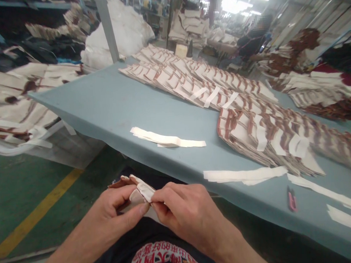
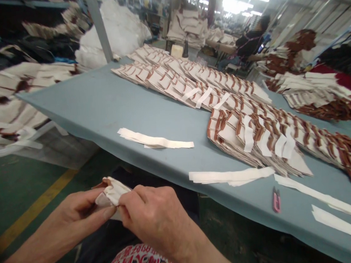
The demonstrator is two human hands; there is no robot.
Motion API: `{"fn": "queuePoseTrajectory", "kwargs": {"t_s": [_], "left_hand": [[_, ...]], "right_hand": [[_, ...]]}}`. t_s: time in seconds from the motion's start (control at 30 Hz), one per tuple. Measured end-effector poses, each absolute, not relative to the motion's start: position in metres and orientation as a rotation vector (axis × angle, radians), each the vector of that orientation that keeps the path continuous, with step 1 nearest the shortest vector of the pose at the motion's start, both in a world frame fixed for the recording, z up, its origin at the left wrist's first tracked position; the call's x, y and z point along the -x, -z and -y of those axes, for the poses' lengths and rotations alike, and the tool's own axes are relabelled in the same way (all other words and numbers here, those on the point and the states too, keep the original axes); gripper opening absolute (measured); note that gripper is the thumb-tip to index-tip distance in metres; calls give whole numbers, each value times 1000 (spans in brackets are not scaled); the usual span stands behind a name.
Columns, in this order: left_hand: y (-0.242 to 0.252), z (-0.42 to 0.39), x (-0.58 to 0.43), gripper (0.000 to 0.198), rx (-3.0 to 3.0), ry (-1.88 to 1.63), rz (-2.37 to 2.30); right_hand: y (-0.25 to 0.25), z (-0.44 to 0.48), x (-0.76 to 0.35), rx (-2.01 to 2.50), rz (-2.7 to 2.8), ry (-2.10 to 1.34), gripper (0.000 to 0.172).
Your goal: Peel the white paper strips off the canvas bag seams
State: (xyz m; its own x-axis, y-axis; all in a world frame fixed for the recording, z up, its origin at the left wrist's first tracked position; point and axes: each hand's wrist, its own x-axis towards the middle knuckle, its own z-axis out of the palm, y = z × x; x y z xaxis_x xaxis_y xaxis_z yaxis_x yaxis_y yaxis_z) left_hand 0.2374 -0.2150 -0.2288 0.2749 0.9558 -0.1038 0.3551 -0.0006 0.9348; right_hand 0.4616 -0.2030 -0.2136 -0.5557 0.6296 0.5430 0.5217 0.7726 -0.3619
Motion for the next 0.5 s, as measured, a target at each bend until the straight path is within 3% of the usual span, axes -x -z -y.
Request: {"fn": "queuePoseTrajectory", "kwargs": {"t_s": [0.17,0.37,0.5], "left_hand": [[231,219,-240,33,-1636,-697,-1274],[225,218,-253,26,-1682,-825,-1386],[213,213,-262,26,-1707,-903,-1394]], "right_hand": [[207,202,-461,831,2357,-67,35],[199,200,-458,881,2403,-8,31],[205,197,-454,1026,2250,-345,21]]}}
